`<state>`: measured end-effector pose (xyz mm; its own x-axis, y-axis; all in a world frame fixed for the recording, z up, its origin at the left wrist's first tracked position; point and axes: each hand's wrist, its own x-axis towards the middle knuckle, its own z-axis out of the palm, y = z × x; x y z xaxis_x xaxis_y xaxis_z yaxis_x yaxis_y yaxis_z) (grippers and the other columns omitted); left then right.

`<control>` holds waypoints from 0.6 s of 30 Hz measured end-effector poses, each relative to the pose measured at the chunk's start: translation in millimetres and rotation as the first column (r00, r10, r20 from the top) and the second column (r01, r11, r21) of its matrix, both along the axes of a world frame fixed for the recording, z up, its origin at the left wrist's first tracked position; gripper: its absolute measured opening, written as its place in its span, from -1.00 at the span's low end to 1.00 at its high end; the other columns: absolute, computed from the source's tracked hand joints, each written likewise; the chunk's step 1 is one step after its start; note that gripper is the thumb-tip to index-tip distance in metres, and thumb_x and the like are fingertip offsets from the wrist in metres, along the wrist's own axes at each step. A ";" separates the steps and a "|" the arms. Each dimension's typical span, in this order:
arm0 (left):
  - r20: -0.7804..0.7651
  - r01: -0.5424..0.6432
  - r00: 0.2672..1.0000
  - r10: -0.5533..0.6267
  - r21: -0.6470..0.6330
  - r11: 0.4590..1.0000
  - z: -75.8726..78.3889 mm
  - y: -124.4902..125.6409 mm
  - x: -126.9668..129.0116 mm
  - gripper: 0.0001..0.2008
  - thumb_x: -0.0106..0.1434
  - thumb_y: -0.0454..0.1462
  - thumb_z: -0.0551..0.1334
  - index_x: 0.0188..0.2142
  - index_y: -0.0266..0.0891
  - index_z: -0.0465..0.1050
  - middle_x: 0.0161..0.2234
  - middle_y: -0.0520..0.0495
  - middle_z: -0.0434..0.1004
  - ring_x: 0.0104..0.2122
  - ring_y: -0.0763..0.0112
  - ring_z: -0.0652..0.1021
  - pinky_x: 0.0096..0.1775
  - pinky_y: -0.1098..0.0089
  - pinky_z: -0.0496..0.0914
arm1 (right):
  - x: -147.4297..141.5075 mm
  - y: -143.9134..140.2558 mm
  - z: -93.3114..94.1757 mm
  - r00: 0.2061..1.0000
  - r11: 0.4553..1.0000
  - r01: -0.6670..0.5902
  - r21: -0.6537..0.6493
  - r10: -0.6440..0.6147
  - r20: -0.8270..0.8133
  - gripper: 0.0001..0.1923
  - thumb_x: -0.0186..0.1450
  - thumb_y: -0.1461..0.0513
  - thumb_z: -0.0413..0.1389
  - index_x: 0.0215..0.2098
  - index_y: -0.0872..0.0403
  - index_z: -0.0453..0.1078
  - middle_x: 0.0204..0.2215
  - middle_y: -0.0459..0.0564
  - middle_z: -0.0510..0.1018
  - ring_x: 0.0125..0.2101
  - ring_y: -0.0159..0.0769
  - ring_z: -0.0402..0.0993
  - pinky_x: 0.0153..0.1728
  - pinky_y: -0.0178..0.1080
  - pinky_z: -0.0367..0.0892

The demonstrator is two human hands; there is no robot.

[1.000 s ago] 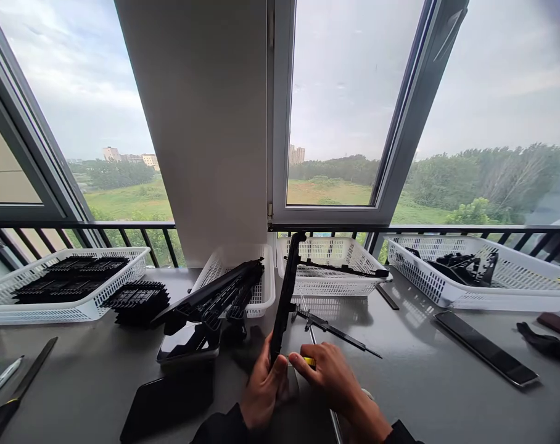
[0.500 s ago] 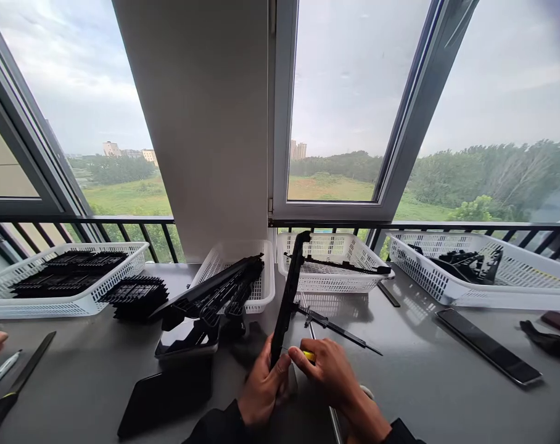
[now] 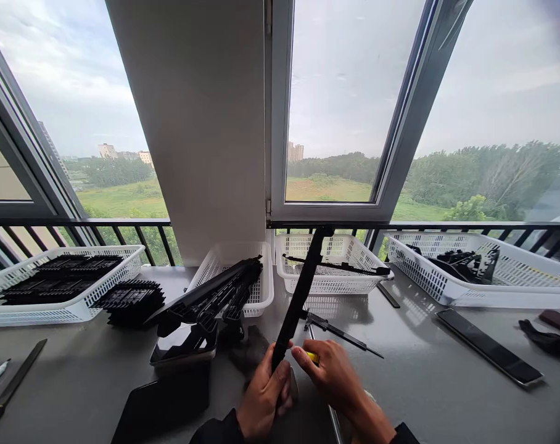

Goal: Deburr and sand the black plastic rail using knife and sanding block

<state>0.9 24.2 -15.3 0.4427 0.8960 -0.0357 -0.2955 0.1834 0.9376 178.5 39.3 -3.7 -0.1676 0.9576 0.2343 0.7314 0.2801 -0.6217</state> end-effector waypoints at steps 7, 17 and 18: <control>0.012 -0.025 1.000 0.025 0.012 1.000 4.8 1.8 -5.3 -0.20 0.26 0.32 0.28 0.20 -0.19 0.21 -0.56 0.25 0.30 -0.67 0.58 0.18 -0.63 0.52 0.09 | -1.2 -2.7 -2.0 0.998 0.998 -0.057 -0.008 0.057 -0.015 -0.34 0.49 -0.21 -0.08 -0.59 0.04 0.08 -0.68 -0.19 0.14 -0.60 -0.40 0.06 -0.46 -0.24 -0.13; 0.065 0.041 0.997 -0.040 -0.004 0.999 -1.7 -1.4 -0.6 -0.27 0.27 0.30 0.29 0.12 -0.11 0.15 -0.61 0.34 0.08 -0.65 0.56 0.05 -0.63 0.52 -0.04 | -1.4 -4.1 -5.0 0.995 0.996 -0.092 -0.013 0.093 0.023 -0.34 0.48 -0.24 -0.13 -0.57 0.03 0.08 -0.66 -0.21 0.11 -0.58 -0.38 0.05 -0.45 -0.23 -0.13; 0.067 0.040 0.997 -0.040 0.003 0.999 -1.8 -1.6 -0.5 -0.27 0.27 0.29 0.30 0.13 -0.12 0.16 -0.61 0.34 0.08 -0.65 0.56 0.05 -0.62 0.51 -0.05 | -1.0 -4.1 -5.4 0.995 0.996 -0.094 -0.008 0.095 0.023 -0.34 0.48 -0.24 -0.13 -0.57 0.03 0.08 -0.66 -0.21 0.11 -0.58 -0.38 0.05 -0.45 -0.23 -0.13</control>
